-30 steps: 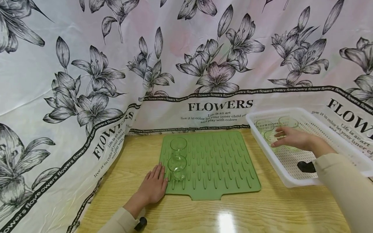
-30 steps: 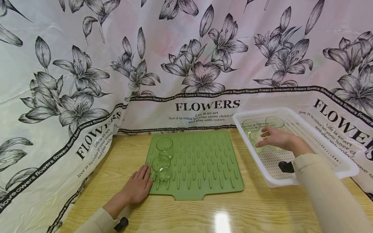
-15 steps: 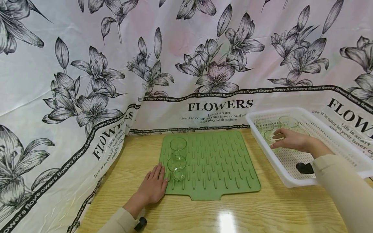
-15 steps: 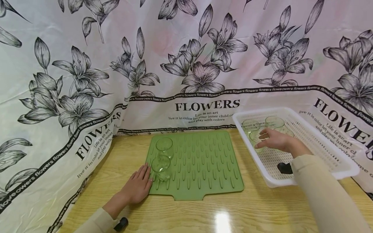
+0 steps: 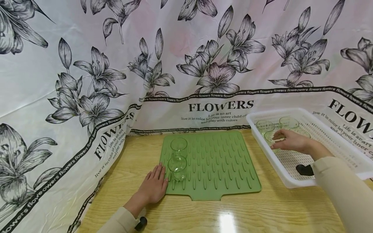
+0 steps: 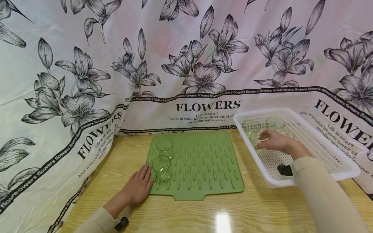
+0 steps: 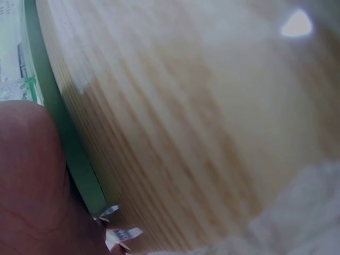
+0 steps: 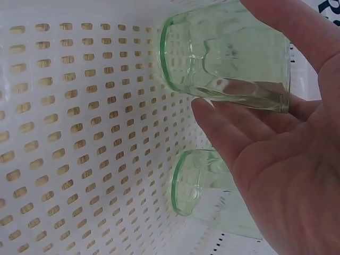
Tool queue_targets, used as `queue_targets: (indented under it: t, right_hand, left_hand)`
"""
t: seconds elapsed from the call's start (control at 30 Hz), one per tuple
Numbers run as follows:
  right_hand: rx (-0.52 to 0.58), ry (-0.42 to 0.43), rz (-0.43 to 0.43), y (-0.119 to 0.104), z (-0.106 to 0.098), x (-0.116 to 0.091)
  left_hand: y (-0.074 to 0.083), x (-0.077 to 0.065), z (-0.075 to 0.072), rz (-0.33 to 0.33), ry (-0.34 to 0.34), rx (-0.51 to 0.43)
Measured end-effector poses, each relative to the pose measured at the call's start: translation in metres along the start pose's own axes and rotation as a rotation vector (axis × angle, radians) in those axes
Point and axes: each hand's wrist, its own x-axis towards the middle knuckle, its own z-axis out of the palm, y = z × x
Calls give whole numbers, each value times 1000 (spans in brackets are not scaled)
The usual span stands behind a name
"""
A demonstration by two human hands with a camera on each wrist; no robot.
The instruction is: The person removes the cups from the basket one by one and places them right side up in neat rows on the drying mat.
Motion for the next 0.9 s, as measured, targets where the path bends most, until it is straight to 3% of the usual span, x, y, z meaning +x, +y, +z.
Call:
queue_targets:
  t: [0.4,0.9]
  right_hand:
    - [-123,109,-54,-10,-4,-8]
    - [-88,144,-81,-22,-14,-19]
  left_hand:
    - [4,-3,-7,-7,-9,-24]
    - [0,0,-1,5,-6,1]
